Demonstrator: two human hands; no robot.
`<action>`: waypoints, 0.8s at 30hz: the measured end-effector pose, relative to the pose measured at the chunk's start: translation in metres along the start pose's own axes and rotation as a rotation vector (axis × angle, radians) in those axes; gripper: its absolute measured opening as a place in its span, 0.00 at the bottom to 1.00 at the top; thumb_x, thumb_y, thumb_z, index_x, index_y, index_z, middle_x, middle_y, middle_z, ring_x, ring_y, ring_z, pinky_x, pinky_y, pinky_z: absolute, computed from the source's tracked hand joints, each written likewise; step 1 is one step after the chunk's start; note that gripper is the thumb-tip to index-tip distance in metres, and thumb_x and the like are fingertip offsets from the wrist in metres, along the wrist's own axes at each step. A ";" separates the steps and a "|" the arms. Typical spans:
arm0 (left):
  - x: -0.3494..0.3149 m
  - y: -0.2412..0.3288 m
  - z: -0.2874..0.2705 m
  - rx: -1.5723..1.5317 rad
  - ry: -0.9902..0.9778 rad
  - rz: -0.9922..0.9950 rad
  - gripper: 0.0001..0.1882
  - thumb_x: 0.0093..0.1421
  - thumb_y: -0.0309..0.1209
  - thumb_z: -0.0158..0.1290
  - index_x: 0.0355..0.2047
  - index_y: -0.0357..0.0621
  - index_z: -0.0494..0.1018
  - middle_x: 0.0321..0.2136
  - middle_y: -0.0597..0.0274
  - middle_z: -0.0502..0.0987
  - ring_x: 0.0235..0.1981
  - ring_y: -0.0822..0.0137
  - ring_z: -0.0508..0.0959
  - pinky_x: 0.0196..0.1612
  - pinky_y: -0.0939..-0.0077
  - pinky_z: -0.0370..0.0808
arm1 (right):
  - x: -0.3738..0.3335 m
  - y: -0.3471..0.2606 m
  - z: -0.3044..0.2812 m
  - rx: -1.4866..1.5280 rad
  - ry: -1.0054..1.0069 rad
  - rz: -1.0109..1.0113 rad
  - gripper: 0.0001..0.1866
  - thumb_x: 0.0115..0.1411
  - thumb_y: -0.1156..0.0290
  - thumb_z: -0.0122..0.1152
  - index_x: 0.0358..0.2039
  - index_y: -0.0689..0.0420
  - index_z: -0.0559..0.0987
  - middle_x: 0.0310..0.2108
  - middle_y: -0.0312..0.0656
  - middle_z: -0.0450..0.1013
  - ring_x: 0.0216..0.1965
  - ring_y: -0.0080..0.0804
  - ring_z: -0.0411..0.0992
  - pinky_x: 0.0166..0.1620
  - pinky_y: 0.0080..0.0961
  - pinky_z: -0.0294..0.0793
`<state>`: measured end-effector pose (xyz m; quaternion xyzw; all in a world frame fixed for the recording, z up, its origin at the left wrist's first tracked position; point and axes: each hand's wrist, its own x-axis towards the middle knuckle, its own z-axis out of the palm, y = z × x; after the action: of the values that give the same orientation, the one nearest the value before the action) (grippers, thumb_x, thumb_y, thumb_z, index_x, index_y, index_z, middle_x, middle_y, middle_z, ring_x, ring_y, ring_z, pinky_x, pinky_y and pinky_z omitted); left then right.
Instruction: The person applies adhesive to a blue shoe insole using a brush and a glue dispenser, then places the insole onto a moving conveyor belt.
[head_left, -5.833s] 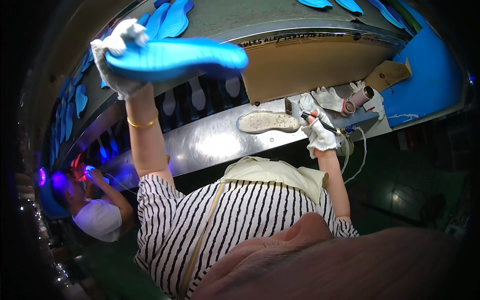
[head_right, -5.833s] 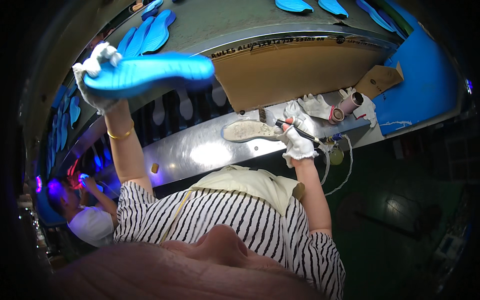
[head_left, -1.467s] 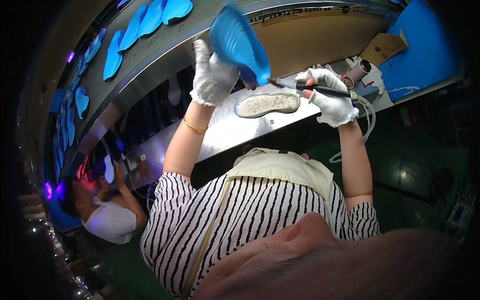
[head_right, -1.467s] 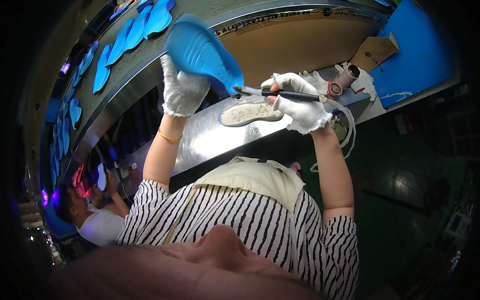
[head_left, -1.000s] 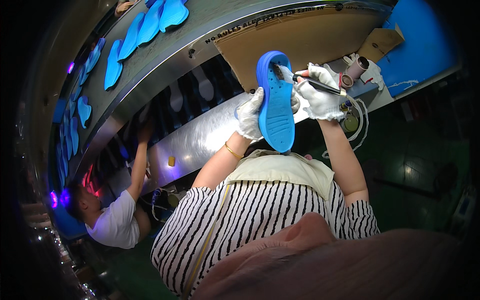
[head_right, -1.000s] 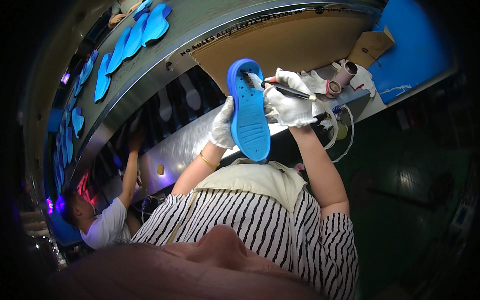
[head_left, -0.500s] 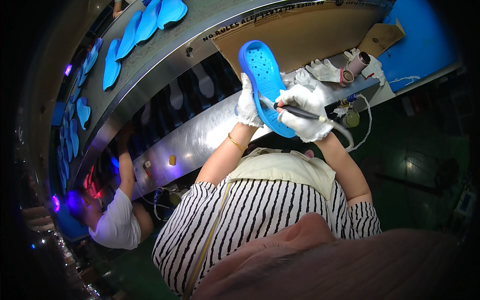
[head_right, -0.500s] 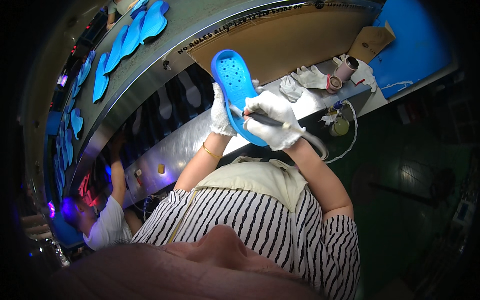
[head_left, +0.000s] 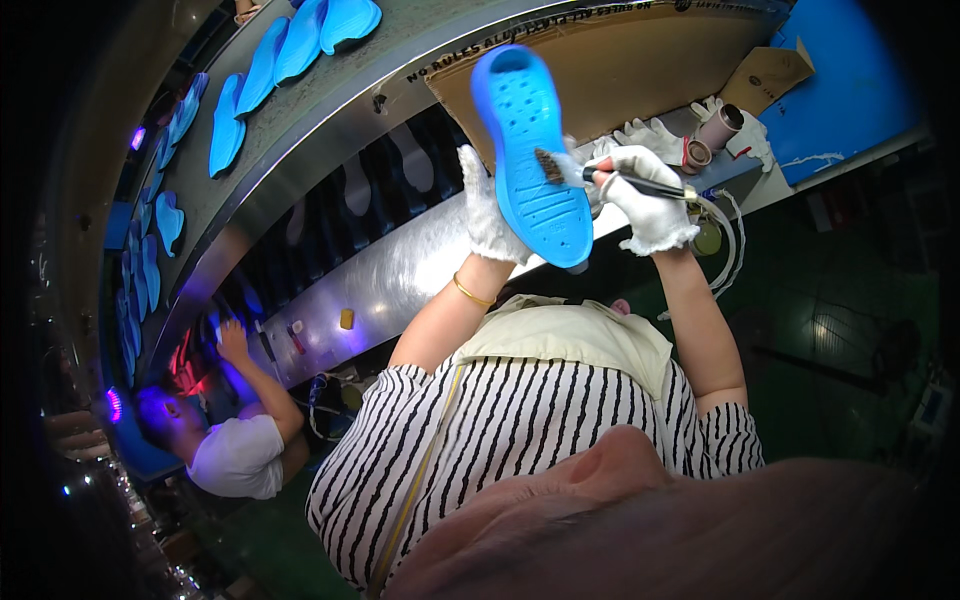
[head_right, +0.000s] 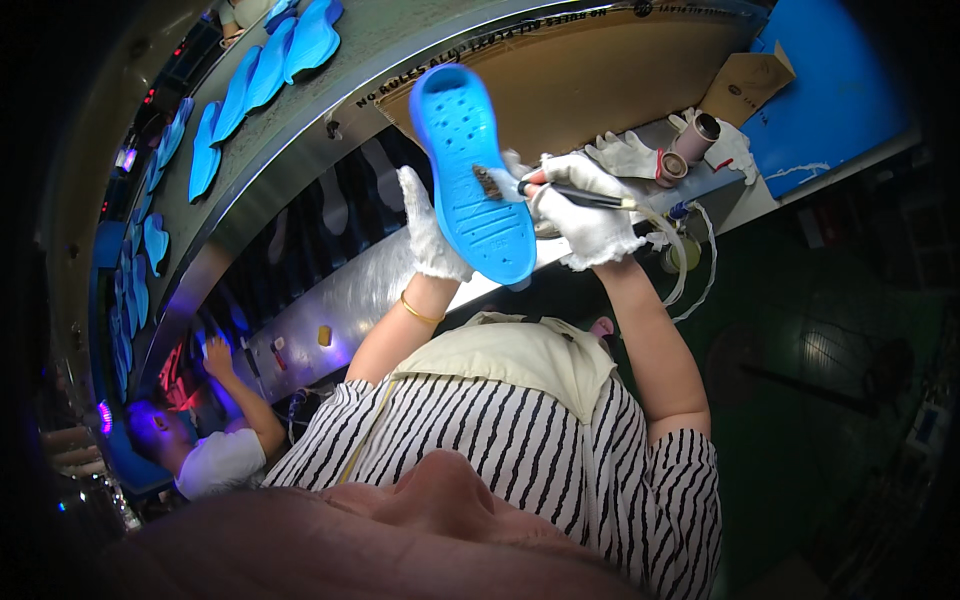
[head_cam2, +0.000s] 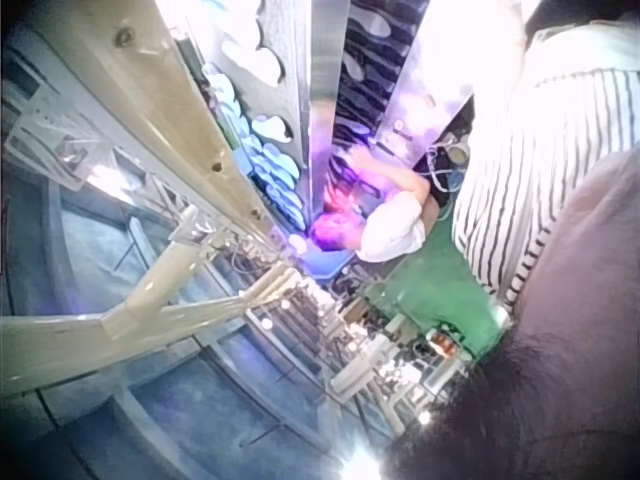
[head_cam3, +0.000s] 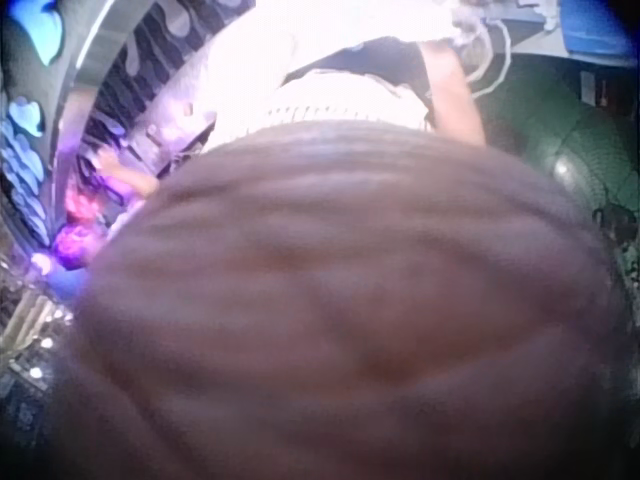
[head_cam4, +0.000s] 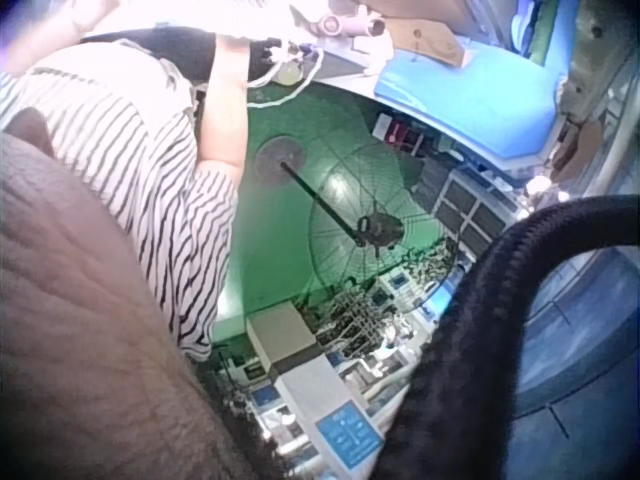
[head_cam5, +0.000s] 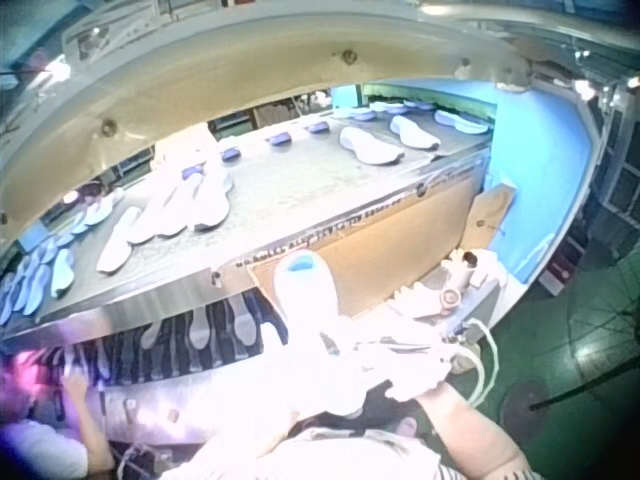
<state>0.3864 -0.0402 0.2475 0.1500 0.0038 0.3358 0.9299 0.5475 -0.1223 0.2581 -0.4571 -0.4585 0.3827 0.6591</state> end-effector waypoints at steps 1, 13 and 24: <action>-0.001 -0.004 -0.002 0.112 -0.039 0.005 0.50 0.52 0.72 0.37 0.62 0.43 0.55 0.57 0.43 0.63 0.55 0.50 0.68 0.57 0.54 0.67 | 0.001 -0.004 -0.002 -0.012 0.037 -0.028 0.06 0.54 0.82 0.58 0.34 0.62 0.75 0.29 0.37 0.74 0.32 0.19 0.72 0.37 0.16 0.72; 0.011 0.010 -0.004 0.227 -0.049 0.111 0.50 0.54 0.70 0.37 0.65 0.47 0.48 0.63 0.49 0.55 0.62 0.47 0.58 0.61 0.52 0.60 | -0.031 -0.002 0.024 0.005 0.024 0.055 0.08 0.53 0.83 0.58 0.34 0.60 0.72 0.30 0.37 0.72 0.30 0.19 0.71 0.35 0.16 0.72; 0.014 0.020 0.012 0.155 -0.104 0.090 0.46 0.55 0.63 0.42 0.65 0.44 0.49 0.63 0.47 0.55 0.61 0.43 0.58 0.63 0.47 0.56 | -0.031 0.004 0.031 0.069 -0.090 0.027 0.06 0.53 0.83 0.57 0.33 0.62 0.73 0.30 0.41 0.74 0.31 0.21 0.73 0.34 0.18 0.74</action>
<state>0.3858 -0.0202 0.2655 0.2386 -0.0251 0.3678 0.8984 0.5088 -0.1417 0.2519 -0.4225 -0.4679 0.4275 0.6479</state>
